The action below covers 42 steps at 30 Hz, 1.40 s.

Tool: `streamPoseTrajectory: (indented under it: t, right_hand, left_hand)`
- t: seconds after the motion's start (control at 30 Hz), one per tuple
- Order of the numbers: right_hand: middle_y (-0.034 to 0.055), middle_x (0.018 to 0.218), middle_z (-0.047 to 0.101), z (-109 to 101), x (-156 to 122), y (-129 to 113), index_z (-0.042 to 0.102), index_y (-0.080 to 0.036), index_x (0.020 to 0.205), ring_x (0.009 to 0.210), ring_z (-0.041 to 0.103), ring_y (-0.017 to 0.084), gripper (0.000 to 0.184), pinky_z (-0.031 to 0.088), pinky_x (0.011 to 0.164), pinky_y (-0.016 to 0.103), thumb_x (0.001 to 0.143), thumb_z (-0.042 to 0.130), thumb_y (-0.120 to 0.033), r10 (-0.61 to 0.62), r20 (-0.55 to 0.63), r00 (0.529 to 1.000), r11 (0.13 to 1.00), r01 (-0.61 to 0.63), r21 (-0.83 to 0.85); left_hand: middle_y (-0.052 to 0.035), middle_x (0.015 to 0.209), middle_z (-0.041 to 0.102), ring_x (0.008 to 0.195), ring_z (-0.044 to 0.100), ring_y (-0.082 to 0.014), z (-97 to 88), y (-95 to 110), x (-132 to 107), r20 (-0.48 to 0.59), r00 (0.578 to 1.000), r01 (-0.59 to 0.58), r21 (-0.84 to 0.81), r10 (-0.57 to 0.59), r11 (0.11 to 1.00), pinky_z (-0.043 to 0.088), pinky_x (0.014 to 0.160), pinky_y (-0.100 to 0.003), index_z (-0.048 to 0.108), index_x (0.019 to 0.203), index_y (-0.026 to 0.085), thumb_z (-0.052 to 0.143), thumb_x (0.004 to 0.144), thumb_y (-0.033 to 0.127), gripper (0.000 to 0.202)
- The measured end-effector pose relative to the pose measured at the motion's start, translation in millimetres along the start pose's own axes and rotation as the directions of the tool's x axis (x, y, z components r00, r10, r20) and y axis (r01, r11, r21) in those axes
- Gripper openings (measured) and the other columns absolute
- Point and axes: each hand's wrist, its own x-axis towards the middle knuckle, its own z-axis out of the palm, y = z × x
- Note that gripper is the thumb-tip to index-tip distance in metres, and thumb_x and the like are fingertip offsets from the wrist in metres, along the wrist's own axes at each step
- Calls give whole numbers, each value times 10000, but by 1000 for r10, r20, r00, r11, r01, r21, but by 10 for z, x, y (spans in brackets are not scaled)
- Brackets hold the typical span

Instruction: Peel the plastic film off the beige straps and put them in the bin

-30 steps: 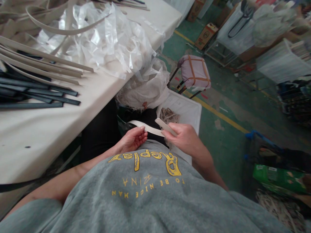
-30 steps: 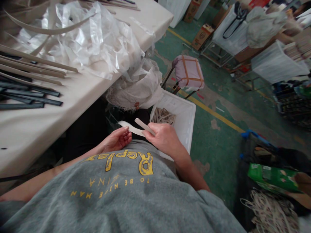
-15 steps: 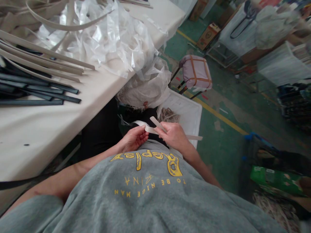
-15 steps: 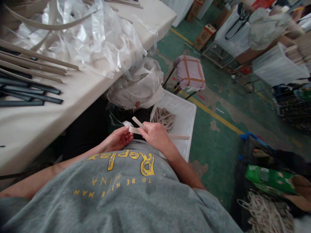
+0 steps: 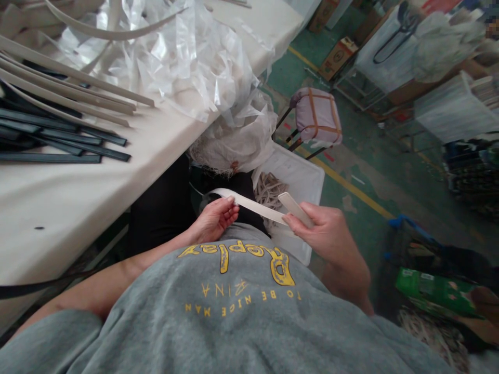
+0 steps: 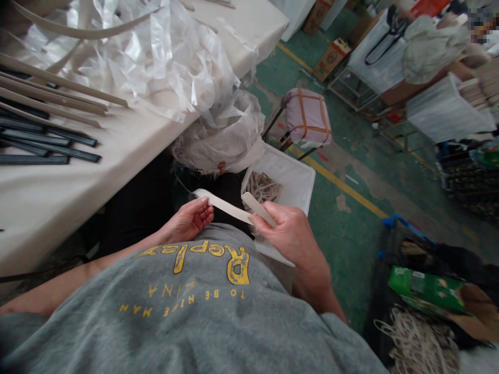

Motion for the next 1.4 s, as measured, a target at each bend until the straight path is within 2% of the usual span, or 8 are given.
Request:
streamPoseTrajectory:
  t: [0.27, 0.4, 0.6, 0.77, 0.9, 1.1, 1.2, 1.4]
  right_hand:
    - [-2, 576, 571, 568, 367, -81, 513, -190, 634, 540, 510, 121, 312, 336, 569, 259, 903, 575, -335, 45, 89, 995, 996, -52, 73]
    - [3, 584, 626, 447, 333, -19, 572, -187, 677, 534, 546, 123, 313, 358, 576, 256, 936, 548, -361, 72, 193, 979, 984, -102, 149]
    - [9, 582, 579, 539, 357, -87, 517, -187, 605, 544, 496, 125, 323, 296, 561, 276, 880, 601, -334, 41, 84, 996, 998, -37, -48]
    - [8, 596, 631, 676, 463, -43, 585, -182, 676, 548, 550, 125, 324, 364, 581, 254, 925, 554, -387, 95, 164, 982, 978, -123, 170]
    - [-5, 586, 640, 656, 492, -6, 604, -181, 696, 537, 558, 117, 325, 362, 567, 241, 917, 579, -418, 90, 289, 953, 963, -157, 218]
    - [-21, 538, 550, 314, 309, -30, 547, -179, 636, 507, 474, 102, 318, 325, 542, 247, 906, 561, -346, 37, 276, 960, 983, -85, 165]
    - [-19, 530, 524, 203, 273, -50, 526, -184, 614, 513, 446, 104, 344, 307, 536, 255, 913, 557, -352, 27, 231, 972, 994, -50, 97]
    - [-8, 572, 575, 727, 582, -162, 517, -179, 614, 546, 499, 110, 314, 328, 571, 254, 901, 579, -290, 24, 204, 979, 996, -41, 77]
  left_hand:
    - [-4, 682, 668, 616, 667, -97, 67, 22, -41, 49, 999, -25, 35, 23, 999, 573, 626, -200, 635, 780, 140, 760, 839, 171, 141]
    - [5, 687, 667, 621, 661, -84, 43, 84, -19, 10, 994, -106, 14, 106, 994, 564, 639, -189, 642, 791, 138, 759, 832, 148, 124]
    - [-25, 692, 687, 651, 676, -100, 41, 51, 7, 19, 995, -96, 48, 95, 994, 564, 654, -200, 657, 778, 117, 740, 839, 124, 103]
    - [-18, 728, 696, 639, 666, -82, -3, 105, 34, -30, 993, -113, -22, 113, 993, 568, 656, -197, 665, 824, 123, 680, 897, 147, 79]
    - [-5, 695, 671, 612, 661, -84, -19, 120, 56, -38, 998, -59, -45, 57, 997, 570, 635, -202, 665, 819, 127, 656, 913, 149, 97]
    - [-1, 677, 661, 583, 650, -83, -3, 115, 60, -105, 994, -22, -100, 11, 995, 564, 613, -199, 656, 789, 132, 674, 903, 160, 120]
    - [-6, 680, 666, 597, 658, -90, 19, 93, 36, -69, 998, -10, -73, 5, 997, 565, 622, -203, 655, 783, 132, 668, 904, 147, 123]
    - [-34, 734, 701, 633, 667, -93, 67, 29, -7, 67, 998, -8, 57, 4, 998, 559, 641, -193, 669, 799, 120, 755, 832, 133, 92]
